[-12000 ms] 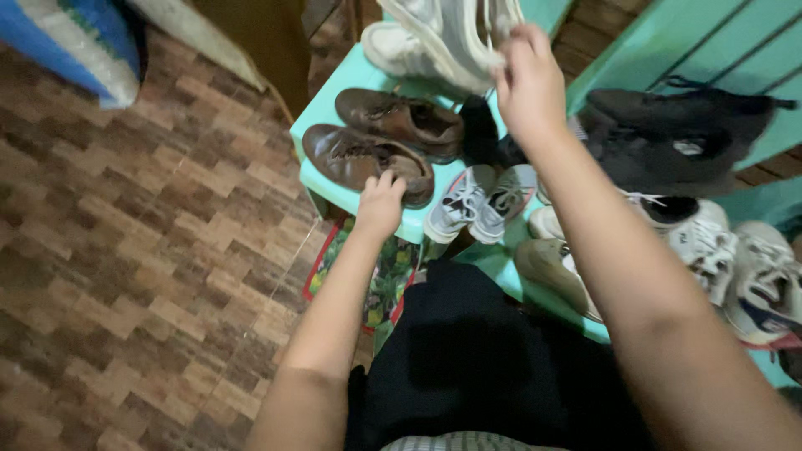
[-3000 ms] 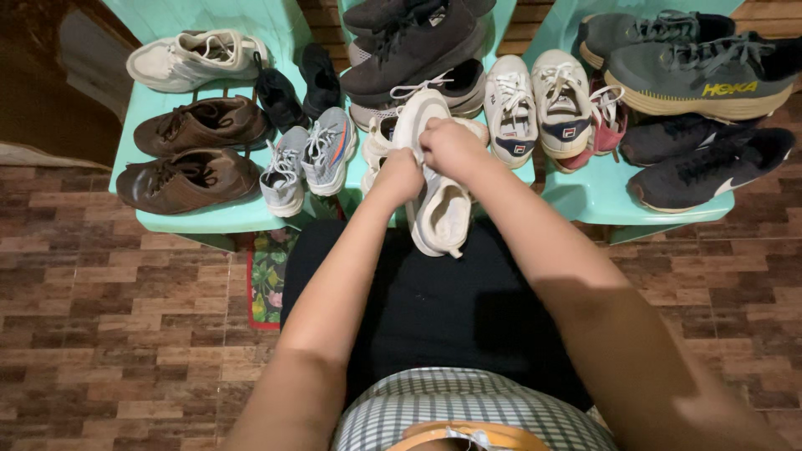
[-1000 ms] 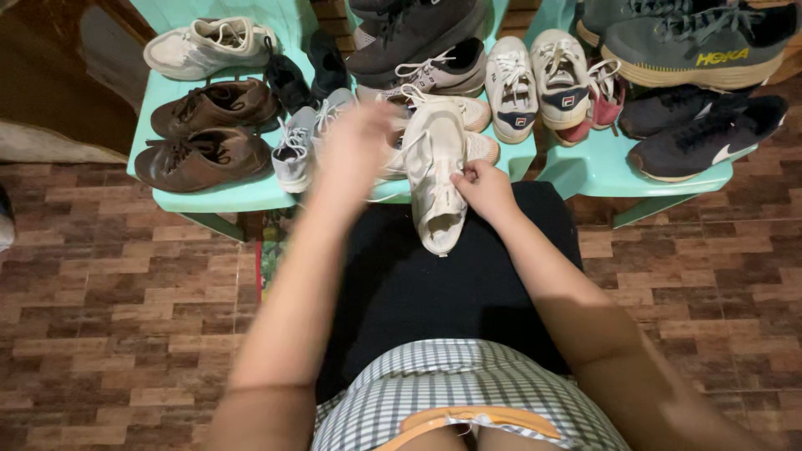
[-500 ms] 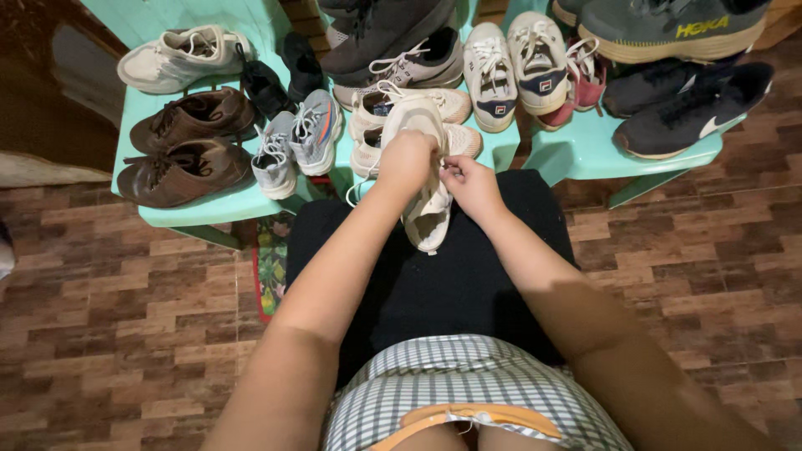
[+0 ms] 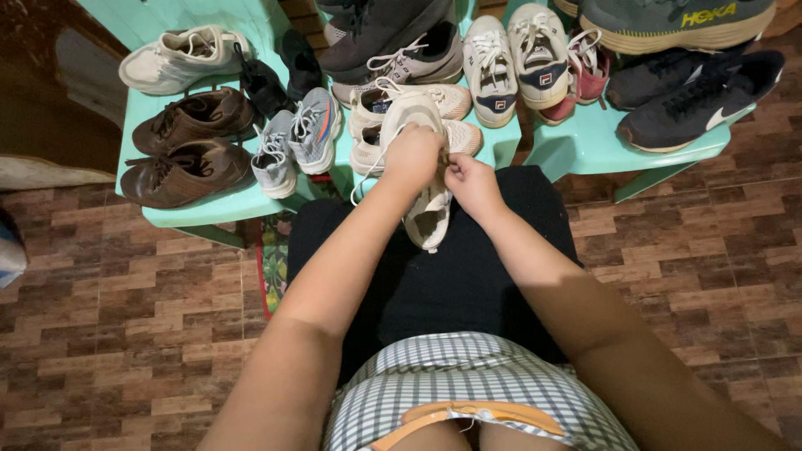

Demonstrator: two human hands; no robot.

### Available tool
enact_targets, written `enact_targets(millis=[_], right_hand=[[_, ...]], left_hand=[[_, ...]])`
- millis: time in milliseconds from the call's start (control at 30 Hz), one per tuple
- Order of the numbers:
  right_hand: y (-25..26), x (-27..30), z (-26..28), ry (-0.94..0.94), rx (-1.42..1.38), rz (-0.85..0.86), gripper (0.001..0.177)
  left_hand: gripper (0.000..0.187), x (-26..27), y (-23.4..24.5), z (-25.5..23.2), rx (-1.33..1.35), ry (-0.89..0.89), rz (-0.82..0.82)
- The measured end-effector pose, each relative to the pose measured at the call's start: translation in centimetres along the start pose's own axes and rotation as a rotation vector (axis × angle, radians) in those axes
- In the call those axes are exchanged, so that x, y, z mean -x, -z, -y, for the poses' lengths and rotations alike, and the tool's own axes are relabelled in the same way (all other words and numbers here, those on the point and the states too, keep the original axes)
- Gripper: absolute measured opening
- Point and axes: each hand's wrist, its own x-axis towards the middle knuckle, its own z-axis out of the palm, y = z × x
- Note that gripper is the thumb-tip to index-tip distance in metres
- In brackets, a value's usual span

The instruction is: The person unlaces a brown leather shoe and then a white sneaker, threading the laces back through the eyelets and tying them. The person handles the shoes one at a time while seated in front of a row of shoes on light green chairs.

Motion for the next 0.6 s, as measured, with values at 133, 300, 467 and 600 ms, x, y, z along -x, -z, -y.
enact_targets(millis=[133,300,467,600], right_hand=[[0.0,-0.2,0.2,-0.018,-0.027,0.002,0.029],[0.1,0.0,0.4,-0.034,-0.001,0.012,0.029],[0.0,0.0,0.0,-0.047,0.002,0.02,0.025],[-0.3,-0.3,-0.8,-0.027,-0.044,-0.003,0.027]], left_hand=[[0.013,-0.3,-0.1,0.0,-0.052,-0.03,-0.005],[0.013,-0.7,0.7,-0.1,-0.05,-0.059,0.102],[0.013,-1.1,1.3,-0.5,-0.027,-0.067,0.142],[0.014,-1.2,1.2,0.0,0.058,-0.016,0.184]])
